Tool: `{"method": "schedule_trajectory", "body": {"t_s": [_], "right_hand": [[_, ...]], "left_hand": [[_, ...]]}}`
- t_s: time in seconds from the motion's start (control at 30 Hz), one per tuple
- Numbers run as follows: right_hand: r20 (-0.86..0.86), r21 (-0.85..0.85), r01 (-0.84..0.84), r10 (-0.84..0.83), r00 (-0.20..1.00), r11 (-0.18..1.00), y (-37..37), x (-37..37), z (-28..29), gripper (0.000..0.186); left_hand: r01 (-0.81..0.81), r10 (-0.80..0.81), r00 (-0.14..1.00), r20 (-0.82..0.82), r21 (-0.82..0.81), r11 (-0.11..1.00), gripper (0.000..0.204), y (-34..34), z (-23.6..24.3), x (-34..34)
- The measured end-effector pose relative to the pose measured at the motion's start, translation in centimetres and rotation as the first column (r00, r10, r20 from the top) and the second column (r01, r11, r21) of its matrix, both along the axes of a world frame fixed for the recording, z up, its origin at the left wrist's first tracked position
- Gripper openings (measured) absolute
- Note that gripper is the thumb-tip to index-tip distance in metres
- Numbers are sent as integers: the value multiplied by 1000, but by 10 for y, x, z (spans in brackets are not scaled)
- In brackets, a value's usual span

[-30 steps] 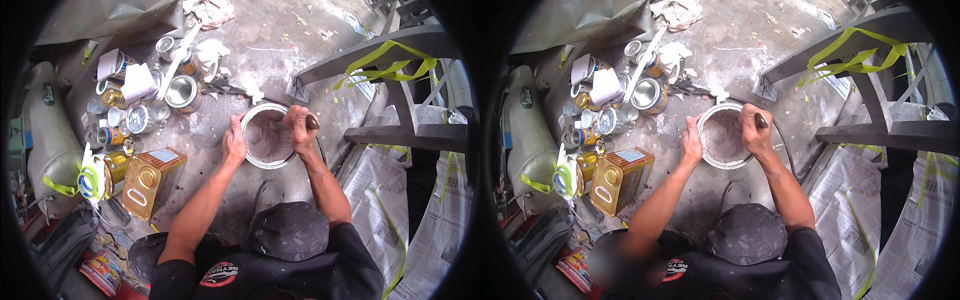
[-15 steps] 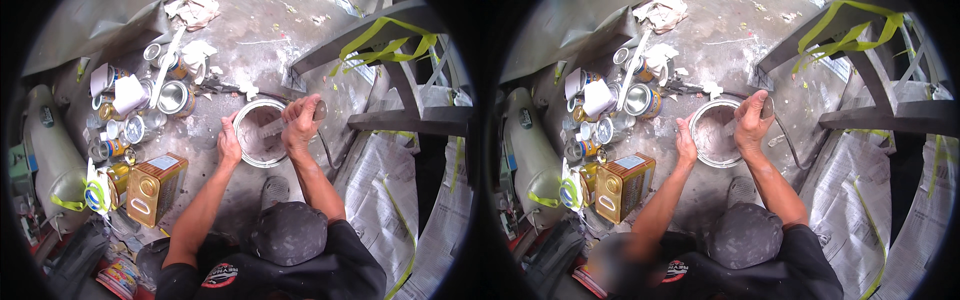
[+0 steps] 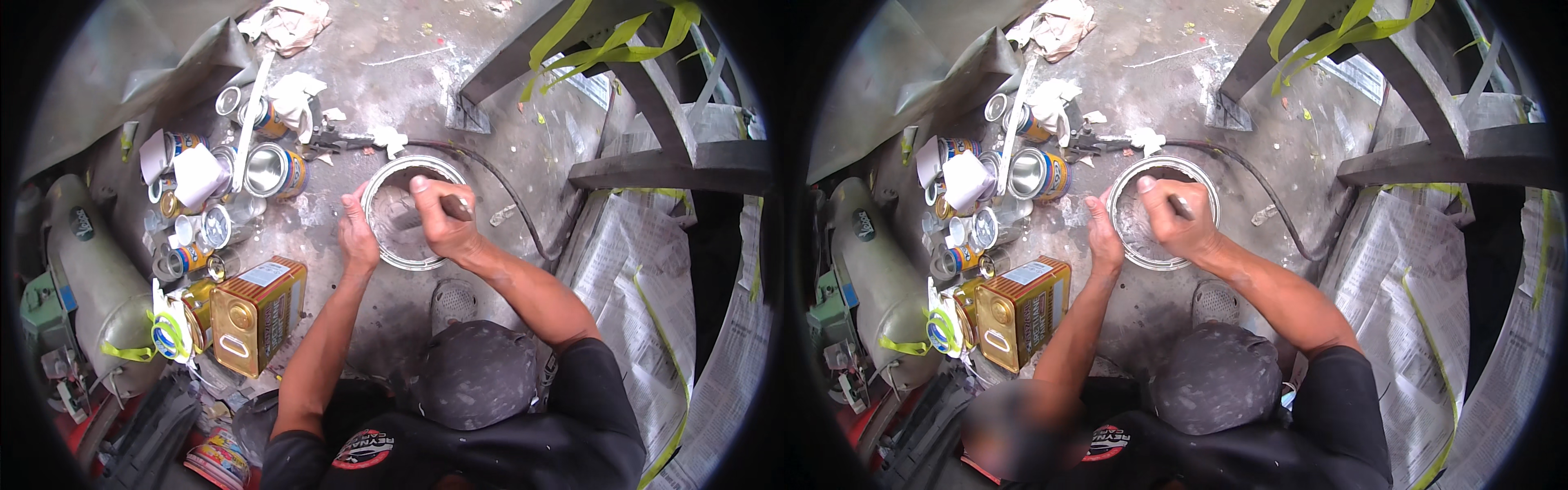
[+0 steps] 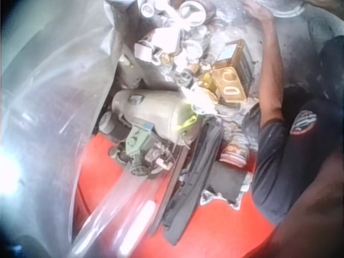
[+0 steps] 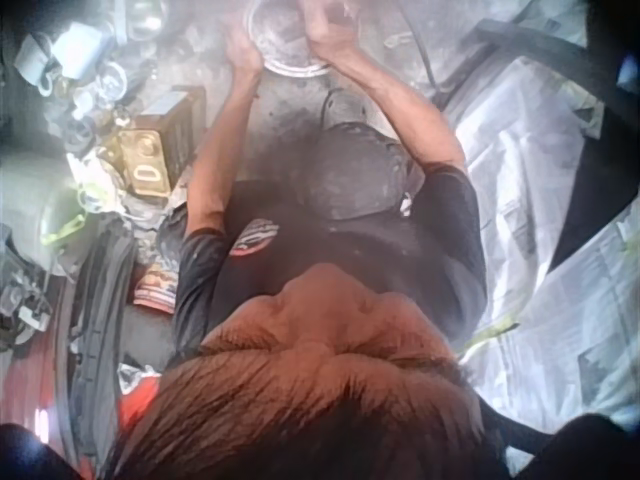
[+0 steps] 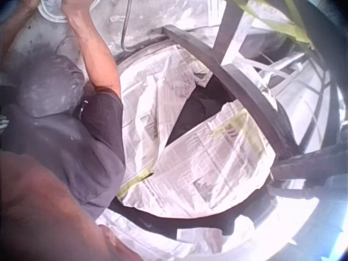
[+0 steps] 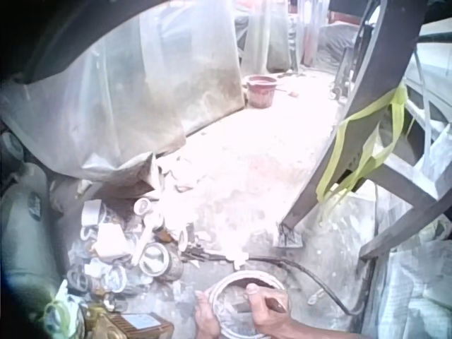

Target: The person sits on the floor and pours liquid from a gold can into a small metal container. They then use a metal spatula to stir the contents of the container thoroughly, scraping the sides to ensure a consistent mixture.

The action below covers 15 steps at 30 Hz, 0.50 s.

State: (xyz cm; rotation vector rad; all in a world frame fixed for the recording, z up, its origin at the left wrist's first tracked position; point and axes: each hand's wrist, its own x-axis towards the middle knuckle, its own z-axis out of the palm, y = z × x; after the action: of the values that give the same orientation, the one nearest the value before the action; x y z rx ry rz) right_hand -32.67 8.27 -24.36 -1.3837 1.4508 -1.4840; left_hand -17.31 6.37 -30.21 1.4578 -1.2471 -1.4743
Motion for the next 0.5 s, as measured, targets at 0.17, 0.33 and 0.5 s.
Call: {"method": "schedule_trajectory", "body": {"t_s": [0.17, 0.33, 0.5], "right_hand": [[-212, -170, -143, 105, 972, 975, -12, -7, 21, 35], [-65, -224, 76, -93, 994, 972, -20, -25, 15, 41], [284, -162, 227, -175, 943, 960, -17, -18, 11, 42]], "left_hand": [[5, 2, 993, 119, -51, 999, 76, 2, -3, -4], [-13, 20, 990, 142, -52, 999, 80, 2, -1, -8], [-22, 29, 991, 130, -55, 998, 81, 3, -5, -7]]}}
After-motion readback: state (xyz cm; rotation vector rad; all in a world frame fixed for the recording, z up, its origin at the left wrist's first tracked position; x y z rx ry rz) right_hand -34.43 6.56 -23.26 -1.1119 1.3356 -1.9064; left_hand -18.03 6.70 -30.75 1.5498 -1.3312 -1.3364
